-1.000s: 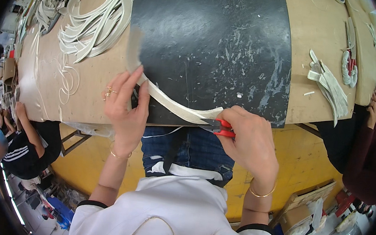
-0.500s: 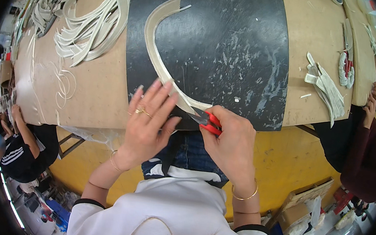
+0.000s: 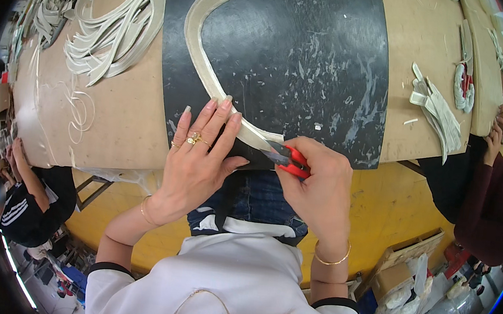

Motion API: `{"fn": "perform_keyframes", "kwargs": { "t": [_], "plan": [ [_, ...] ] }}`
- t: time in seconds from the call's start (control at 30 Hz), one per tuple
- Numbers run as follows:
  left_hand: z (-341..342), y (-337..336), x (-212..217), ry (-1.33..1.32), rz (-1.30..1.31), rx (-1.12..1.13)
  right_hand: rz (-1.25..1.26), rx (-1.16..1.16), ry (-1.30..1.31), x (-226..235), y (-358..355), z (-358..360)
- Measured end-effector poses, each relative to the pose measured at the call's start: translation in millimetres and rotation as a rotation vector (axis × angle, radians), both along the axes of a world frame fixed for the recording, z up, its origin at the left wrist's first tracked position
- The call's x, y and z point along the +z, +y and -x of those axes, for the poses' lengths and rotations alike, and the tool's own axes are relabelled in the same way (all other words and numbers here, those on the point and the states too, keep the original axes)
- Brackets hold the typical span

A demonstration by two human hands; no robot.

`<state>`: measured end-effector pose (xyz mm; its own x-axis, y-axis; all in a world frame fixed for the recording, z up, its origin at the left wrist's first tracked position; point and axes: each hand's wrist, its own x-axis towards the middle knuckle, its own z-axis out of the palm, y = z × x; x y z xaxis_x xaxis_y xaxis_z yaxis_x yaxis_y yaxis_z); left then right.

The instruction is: The person uses red-handled scissors to trim white fabric strips on a black cutting mat. They repeatedly cut along the edges of curved pieces, remove small offcuts, and place trimmed pieces aside on the table.

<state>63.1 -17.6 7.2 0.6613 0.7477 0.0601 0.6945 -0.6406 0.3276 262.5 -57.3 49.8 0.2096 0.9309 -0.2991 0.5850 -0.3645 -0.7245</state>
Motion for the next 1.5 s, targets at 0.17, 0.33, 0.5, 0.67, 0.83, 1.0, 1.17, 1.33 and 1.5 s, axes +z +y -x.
{"fn": "perform_keyframes", "kwargs": {
  "t": [0.17, 0.33, 0.5, 0.67, 0.83, 1.0, 1.17, 1.33, 1.5],
  "plan": [
    [2, -1, 1, 0.039, -0.009, -0.017, 0.079, -0.048, 0.007, -4, -7, -7],
    [2, 0, 4, 0.017, 0.065, -0.014, -0.026, -0.031, -0.022, -6, -5, -6],
    [1, -2, 7, 0.049, 0.110, -0.015, 0.082, -0.025, -0.023, -1, -3, -9],
    [-3, -6, 7, 0.093, 0.093, 0.001, 0.088, -0.041, -0.035, 0, 0, -9],
    [-4, -11, 6, 0.109, 0.132, 0.015, 0.108, -0.052, -0.035, -1, -1, -9],
    [-5, -14, 3, 0.046, 0.139, 0.003, 0.076, -0.068, -0.035, -2, -2, -9],
    [-8, -11, 0, -0.086, 0.214, -0.093, -0.061, -0.090, -0.063, -8, -2, -8],
    [-9, -11, 0, -0.051, 0.188, -0.095, -0.074, -0.115, -0.095, -10, -1, -6],
    [-16, -14, 2, -0.030, 0.178, -0.058, -0.047, -0.099, -0.135, -9, 1, -7]
  ]
}}
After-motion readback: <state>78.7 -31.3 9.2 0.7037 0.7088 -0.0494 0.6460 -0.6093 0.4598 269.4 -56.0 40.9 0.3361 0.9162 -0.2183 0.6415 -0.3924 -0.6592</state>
